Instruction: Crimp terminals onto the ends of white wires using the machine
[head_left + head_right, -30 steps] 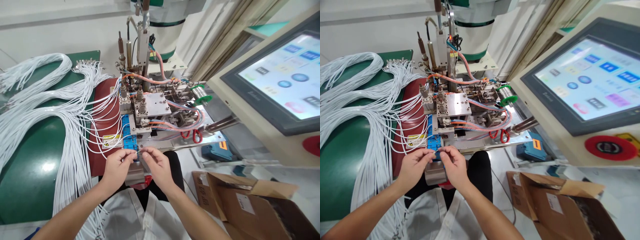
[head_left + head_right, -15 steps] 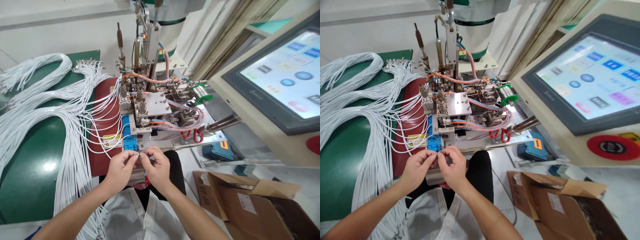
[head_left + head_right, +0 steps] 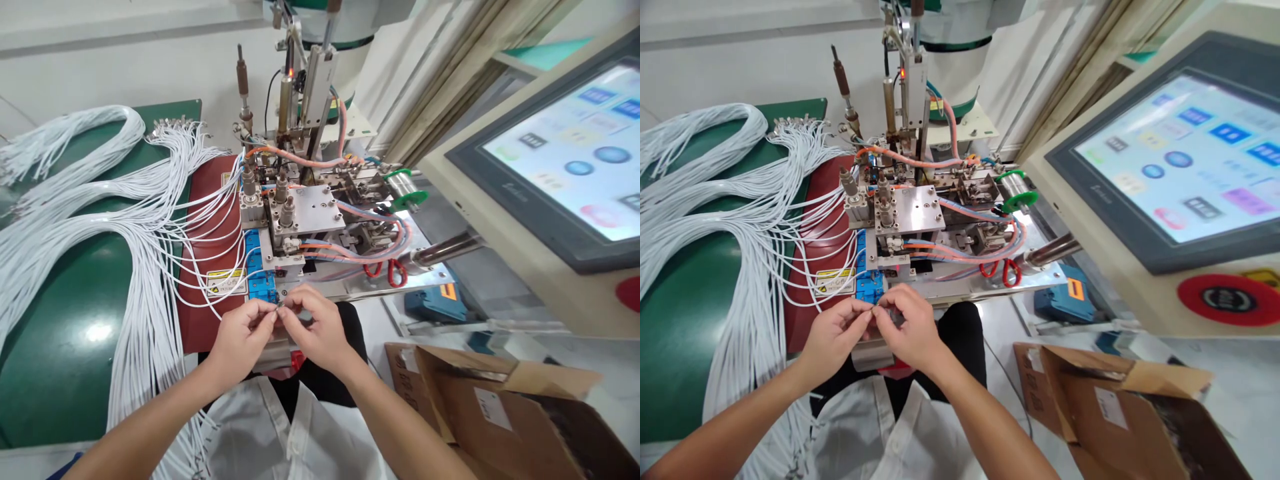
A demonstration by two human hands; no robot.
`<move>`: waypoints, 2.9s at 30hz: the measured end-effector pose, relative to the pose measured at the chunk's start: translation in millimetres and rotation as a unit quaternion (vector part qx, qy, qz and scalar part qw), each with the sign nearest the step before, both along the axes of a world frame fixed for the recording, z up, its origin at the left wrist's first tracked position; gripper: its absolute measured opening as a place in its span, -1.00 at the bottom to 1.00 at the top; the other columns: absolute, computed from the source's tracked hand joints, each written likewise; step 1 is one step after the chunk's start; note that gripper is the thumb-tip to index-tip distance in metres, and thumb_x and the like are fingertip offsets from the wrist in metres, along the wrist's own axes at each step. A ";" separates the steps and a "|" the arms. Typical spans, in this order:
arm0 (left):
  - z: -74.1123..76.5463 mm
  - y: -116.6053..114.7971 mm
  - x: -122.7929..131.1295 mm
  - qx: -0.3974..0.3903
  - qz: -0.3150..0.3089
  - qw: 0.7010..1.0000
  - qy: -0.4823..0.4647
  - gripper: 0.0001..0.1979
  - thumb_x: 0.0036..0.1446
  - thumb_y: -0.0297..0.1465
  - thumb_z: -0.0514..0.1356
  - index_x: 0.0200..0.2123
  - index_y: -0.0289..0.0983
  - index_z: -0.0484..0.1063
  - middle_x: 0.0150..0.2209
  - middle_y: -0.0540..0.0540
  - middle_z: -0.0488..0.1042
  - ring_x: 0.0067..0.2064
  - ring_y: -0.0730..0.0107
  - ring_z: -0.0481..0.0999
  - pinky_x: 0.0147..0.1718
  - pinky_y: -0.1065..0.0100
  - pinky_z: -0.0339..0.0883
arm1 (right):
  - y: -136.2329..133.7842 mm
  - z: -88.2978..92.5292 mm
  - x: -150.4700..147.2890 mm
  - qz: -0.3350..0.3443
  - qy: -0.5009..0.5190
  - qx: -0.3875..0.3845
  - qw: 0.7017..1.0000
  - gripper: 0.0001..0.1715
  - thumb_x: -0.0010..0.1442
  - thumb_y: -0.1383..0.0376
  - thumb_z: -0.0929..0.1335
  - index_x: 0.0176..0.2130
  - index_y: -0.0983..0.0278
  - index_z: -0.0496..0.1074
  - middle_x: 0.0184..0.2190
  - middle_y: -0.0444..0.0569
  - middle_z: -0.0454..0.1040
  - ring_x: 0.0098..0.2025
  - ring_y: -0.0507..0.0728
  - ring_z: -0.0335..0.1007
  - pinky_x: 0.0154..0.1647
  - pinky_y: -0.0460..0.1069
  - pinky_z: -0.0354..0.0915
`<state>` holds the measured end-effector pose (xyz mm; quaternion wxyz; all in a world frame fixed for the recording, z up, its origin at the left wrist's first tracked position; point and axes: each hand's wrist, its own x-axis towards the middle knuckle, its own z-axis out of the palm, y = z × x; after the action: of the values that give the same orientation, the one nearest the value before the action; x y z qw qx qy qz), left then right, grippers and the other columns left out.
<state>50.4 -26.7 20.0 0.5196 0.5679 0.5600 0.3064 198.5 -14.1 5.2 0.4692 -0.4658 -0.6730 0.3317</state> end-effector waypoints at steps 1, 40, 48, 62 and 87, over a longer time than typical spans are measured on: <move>1.9 1.8 -1.6 0.009 -0.021 1.000 0.014 -0.84 0.10 -0.36 0.06 -0.38 -0.29 0.39 -0.45 -0.02 0.45 -0.43 0.47 0.39 -0.44 0.48 0.27 | 1.8 2.8 4.2 0.025 -0.016 -0.010 1.000 -0.90 0.03 0.41 0.27 -0.50 0.25 0.30 -0.52 -0.10 0.32 -0.46 0.03 0.25 -0.44 -0.07 0.22; -0.4 26.1 -29.5 0.149 -0.093 0.956 0.237 -0.83 0.06 -0.49 0.03 -0.38 -0.23 0.43 -0.36 -0.04 0.41 -0.29 0.36 0.39 -0.26 0.32 0.26 | 6.9 -39.8 -4.4 -0.057 -0.090 -0.154 0.982 -0.83 0.13 0.30 0.20 -0.43 0.26 0.33 -0.49 -0.09 0.37 -0.46 0.05 0.30 -0.43 -0.07 0.21; -8.2 29.2 -30.4 0.158 -0.100 0.941 0.284 -0.82 0.06 -0.53 0.02 -0.38 -0.23 0.39 -0.38 -0.03 0.44 -0.30 0.34 0.42 -0.28 0.33 0.27 | 7.7 -31.9 -6.7 -0.059 -0.167 -0.163 0.970 -0.83 0.10 0.31 0.20 -0.44 0.25 0.35 -0.47 -0.06 0.42 -0.46 0.09 0.32 -0.44 -0.06 0.18; -4.9 30.1 -23.1 0.146 -0.113 0.917 0.353 -0.79 0.09 -0.57 0.00 -0.38 -0.30 0.42 -0.37 -0.13 0.46 -0.28 0.26 0.44 -0.25 0.27 0.27 | 19.2 -40.6 -6.5 -0.025 -0.189 -0.146 0.971 -0.64 0.22 0.17 0.10 -0.55 0.22 0.17 -0.60 -0.14 0.27 -0.52 0.07 0.22 -0.50 -0.08 0.06; -6.3 20.9 -20.2 0.235 -0.168 0.813 0.505 -0.79 0.12 -0.57 0.00 -0.31 -0.32 0.42 -0.36 -0.14 0.43 -0.25 0.22 0.34 -0.22 0.23 0.25 | 13.2 -62.2 -15.7 -0.130 -0.023 -0.175 0.976 -0.60 0.20 0.14 0.12 -0.59 0.24 0.12 -0.67 -0.22 0.13 -0.57 0.00 0.09 -0.51 -0.10 0.04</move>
<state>30.2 -5.8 13.7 0.0582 0.8326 0.5507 0.0066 182.9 -0.9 -57.0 0.4033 -0.6316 -0.5490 0.3701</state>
